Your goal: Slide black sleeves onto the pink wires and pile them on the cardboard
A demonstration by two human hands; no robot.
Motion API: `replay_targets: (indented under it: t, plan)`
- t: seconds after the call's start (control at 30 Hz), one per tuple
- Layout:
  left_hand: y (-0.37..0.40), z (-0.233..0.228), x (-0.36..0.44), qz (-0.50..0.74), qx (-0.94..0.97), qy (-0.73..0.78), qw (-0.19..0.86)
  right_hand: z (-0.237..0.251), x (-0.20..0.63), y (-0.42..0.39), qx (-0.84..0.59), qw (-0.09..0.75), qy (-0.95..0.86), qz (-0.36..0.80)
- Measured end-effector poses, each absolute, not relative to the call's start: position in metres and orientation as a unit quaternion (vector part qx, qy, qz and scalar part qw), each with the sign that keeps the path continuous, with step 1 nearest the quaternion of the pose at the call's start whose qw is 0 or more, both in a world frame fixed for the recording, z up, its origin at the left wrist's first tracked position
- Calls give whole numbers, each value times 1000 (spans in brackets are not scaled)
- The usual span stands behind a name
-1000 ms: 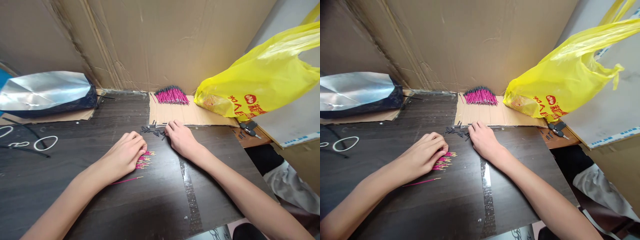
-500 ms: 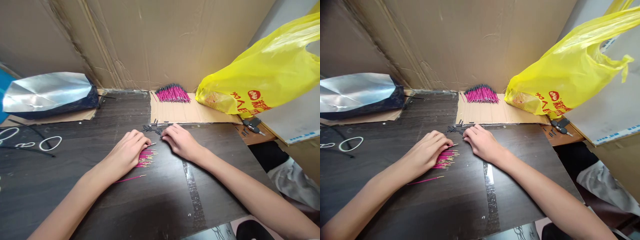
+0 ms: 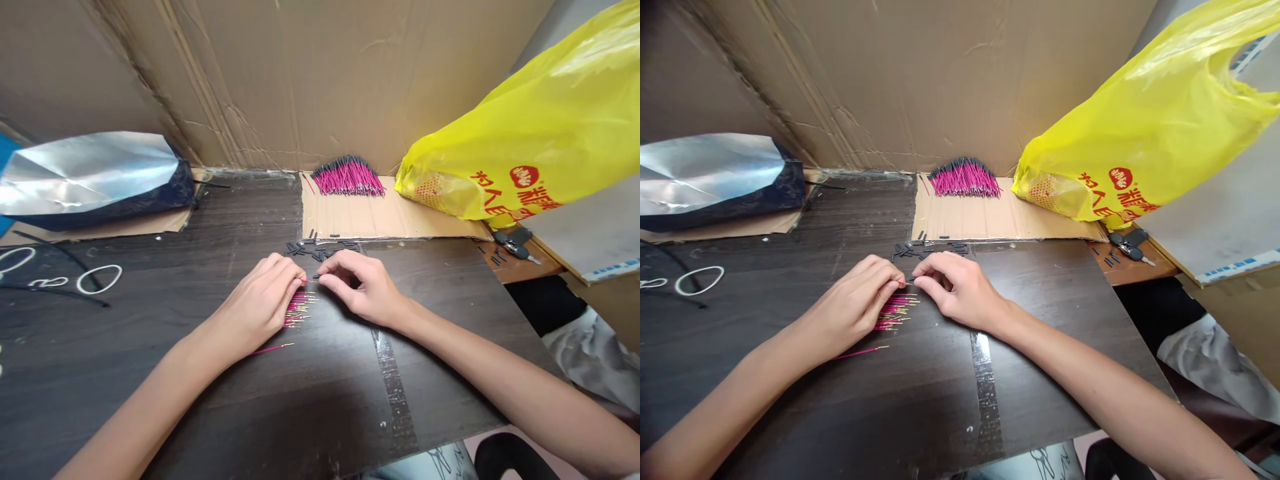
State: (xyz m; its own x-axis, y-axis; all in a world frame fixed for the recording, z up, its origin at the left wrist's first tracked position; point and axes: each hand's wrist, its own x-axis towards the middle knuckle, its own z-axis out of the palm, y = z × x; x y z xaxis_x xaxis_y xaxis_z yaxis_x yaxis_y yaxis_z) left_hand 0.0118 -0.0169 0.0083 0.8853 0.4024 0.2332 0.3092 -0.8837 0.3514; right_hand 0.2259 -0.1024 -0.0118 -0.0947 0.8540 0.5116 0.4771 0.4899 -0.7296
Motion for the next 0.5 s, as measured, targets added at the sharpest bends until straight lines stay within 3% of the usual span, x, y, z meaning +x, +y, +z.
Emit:
replay_targets:
  t: [0.5]
  plan:
    - [-19, 9, 15, 178, 954, 163, 176, -13, 224, -102, -472, 453, -737, 172]
